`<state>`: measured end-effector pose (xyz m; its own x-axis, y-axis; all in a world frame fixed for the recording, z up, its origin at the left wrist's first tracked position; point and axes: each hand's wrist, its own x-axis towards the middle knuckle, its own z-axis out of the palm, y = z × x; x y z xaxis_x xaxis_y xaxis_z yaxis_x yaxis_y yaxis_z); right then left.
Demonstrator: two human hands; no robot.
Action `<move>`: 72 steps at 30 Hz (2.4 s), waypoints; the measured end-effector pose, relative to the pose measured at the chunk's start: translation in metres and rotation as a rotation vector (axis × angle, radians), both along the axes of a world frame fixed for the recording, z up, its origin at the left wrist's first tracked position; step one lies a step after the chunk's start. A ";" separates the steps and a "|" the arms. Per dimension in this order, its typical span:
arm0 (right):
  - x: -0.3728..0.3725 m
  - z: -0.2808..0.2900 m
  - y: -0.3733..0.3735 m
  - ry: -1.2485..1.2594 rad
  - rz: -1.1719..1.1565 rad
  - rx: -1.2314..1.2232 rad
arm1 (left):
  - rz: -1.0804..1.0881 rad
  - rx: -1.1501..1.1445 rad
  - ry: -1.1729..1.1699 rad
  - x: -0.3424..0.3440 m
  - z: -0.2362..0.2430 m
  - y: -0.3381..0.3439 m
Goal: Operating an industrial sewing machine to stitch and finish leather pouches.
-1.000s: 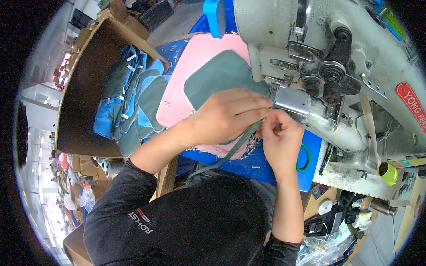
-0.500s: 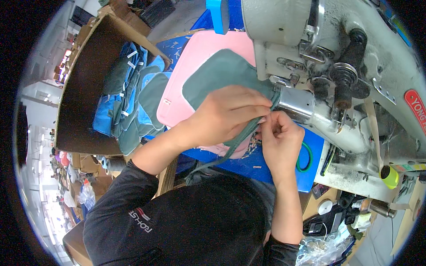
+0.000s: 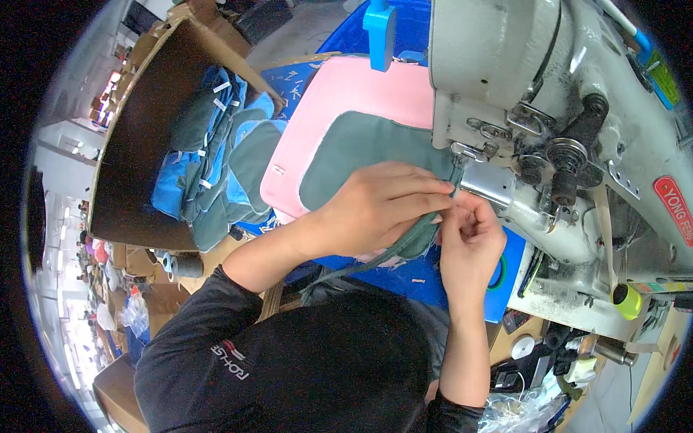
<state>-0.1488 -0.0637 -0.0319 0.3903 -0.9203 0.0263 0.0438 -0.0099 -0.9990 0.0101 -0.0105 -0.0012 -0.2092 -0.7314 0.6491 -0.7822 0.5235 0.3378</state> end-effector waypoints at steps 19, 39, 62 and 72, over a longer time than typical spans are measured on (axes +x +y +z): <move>0.005 -0.013 0.016 -0.074 -0.033 0.034 | 0.074 0.099 -0.112 -0.012 0.016 0.020; -0.004 -0.010 0.033 -0.074 0.029 0.015 | 0.049 0.053 0.031 -0.012 0.000 0.023; 0.007 -0.003 0.006 -0.098 0.020 -0.028 | 0.038 -0.030 -0.153 -0.006 0.001 -0.002; 0.010 0.003 -0.002 -0.039 -0.019 0.031 | 0.048 0.004 -0.065 -0.002 0.004 -0.005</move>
